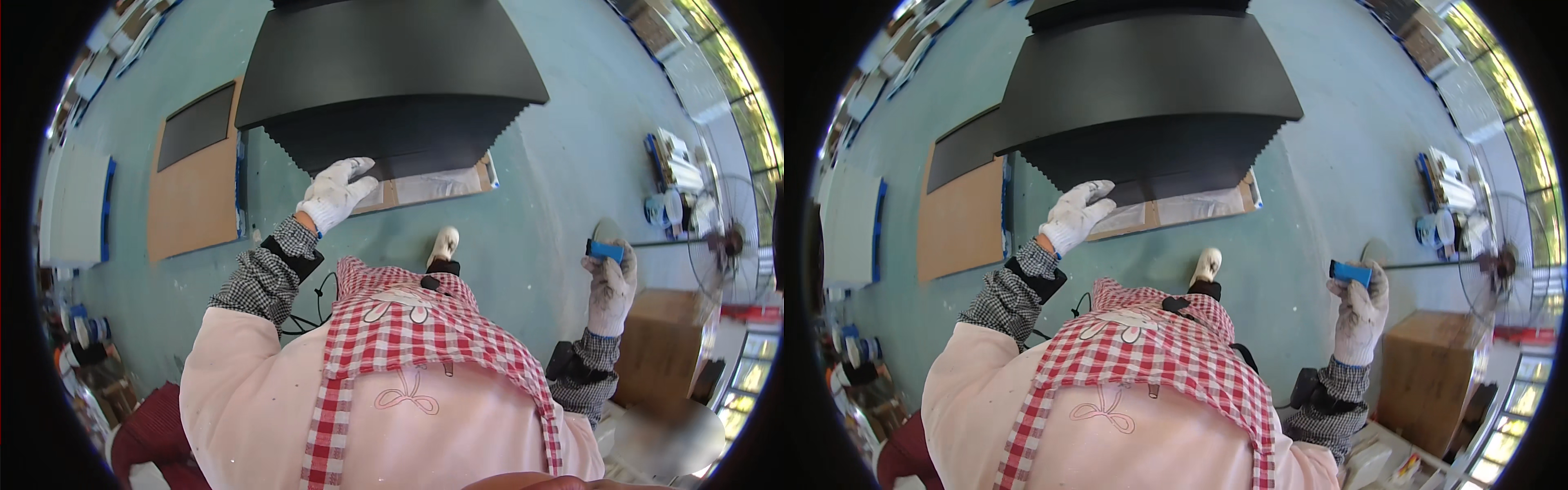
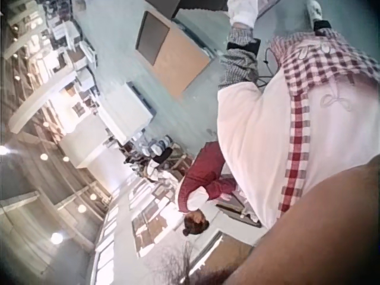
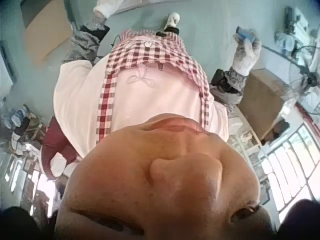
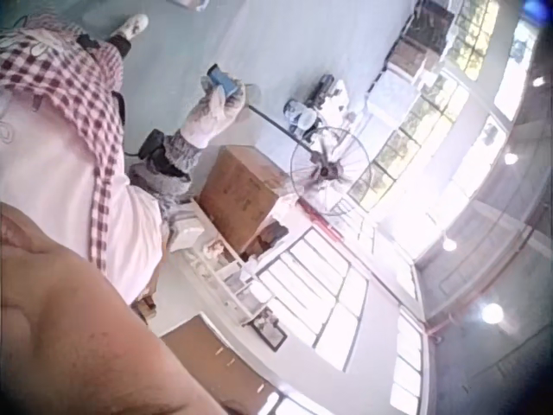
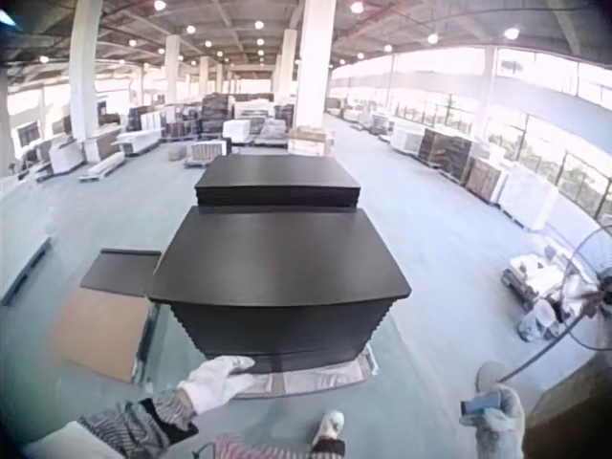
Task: The recorder uses a cleaning tool and a cloth to clean and inspect black flat furniture panels before stacking them.
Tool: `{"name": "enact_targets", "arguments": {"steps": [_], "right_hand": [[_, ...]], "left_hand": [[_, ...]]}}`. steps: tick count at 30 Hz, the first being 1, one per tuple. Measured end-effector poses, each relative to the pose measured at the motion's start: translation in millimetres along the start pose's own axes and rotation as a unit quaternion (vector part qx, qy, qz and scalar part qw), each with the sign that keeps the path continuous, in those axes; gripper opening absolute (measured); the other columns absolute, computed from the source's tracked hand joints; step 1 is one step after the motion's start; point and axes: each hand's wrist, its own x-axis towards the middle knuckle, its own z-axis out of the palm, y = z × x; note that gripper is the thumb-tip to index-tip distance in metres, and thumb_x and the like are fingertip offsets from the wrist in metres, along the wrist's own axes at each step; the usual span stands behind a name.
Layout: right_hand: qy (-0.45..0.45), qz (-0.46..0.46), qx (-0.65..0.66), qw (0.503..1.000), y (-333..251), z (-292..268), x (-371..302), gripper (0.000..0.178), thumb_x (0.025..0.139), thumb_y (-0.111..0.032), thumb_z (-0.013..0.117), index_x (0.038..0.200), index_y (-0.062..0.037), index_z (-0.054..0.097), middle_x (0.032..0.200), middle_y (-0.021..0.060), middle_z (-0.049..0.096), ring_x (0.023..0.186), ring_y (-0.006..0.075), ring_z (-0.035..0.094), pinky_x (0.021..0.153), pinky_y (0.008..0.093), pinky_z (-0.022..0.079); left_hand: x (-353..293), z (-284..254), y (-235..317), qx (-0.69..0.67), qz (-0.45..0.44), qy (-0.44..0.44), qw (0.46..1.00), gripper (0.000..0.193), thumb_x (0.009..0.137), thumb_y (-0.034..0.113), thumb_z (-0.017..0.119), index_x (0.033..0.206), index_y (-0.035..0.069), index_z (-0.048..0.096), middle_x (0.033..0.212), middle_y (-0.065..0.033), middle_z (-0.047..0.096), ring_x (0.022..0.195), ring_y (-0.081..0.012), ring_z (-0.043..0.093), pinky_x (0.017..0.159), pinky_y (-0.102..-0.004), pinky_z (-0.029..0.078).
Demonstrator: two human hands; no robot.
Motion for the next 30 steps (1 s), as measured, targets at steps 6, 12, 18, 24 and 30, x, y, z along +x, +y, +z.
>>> {"name": "enact_targets", "arguments": {"steps": [6, 12, 18, 24, 30], "right_hand": [[-0.124, 0.011, -0.014, 0.992, 19, 49, 200, 0.044, 0.097, -0.009, 0.063, 0.137, 0.0043, 0.049, 0.112, 0.0148, 0.067, 0.084, 0.0204, 0.071, 0.08, 0.0351, 0.062], [-0.241, 0.019, -0.064, 0.968, 18, 138, 384, 0.05, 0.098, -0.011, 0.063, 0.142, 0.0061, 0.046, 0.103, 0.0106, 0.067, 0.082, 0.0154, 0.069, 0.076, 0.031, 0.061], [-0.276, -0.005, -0.144, 0.95, 27, 254, 518, 0.055, 0.096, -0.012, 0.067, 0.143, 0.007, 0.045, 0.106, 0.0103, 0.064, 0.077, 0.0122, 0.064, 0.07, 0.0286, 0.058], [-0.231, 0.022, -0.217, 0.948, 38, 337, 597, 0.052, 0.094, -0.013, 0.071, 0.139, 0.004, 0.052, 0.094, 0.0073, 0.064, 0.07, 0.0101, 0.058, 0.057, 0.0241, 0.049], [-0.212, 0.006, -0.34, 0.916, 73, 370, 656, 0.045, 0.093, -0.018, 0.072, 0.132, 0.0003, 0.06, 0.081, 0.0028, 0.064, 0.063, 0.0069, 0.056, 0.053, 0.0229, 0.044]], "left_hand": [[71, -18, 16, -0.061, -0.026, 0.114, 0.991, 0.048, 0.093, 0.015, 0.07, 0.136, -0.003, 0.058, 0.134, -0.0154, 0.064, 0.124, -0.024, 0.062, 0.108, -0.0342, 0.047], [136, -41, 46, 0.04, -0.07, 0.189, 0.979, 0.047, 0.094, 0.029, 0.069, 0.133, 0.003, 0.063, 0.136, -0.0166, 0.064, 0.126, -0.0299, 0.061, 0.109, -0.0354, 0.046], [198, -80, 28, 0.179, -0.086, 0.196, 0.96, 0.052, 0.094, 0.034, 0.067, 0.134, 0.003, 0.062, 0.139, -0.0179, 0.061, 0.131, -0.0333, 0.056, 0.112, -0.0388, 0.043], [251, -115, 4, 0.384, -0.031, 0.195, 0.902, 0.059, 0.085, 0.039, 0.07, 0.132, 0.004, 0.061, 0.133, -0.0186, 0.061, 0.126, -0.0331, 0.053, 0.114, -0.043, 0.036], [233, -84, -10, 0.402, -0.066, 0.188, 0.894, 0.067, 0.086, 0.042, 0.068, 0.142, 0.008, 0.052, 0.15, -0.0228, 0.047, 0.143, -0.0409, 0.037, 0.125, -0.0507, 0.02]]}}
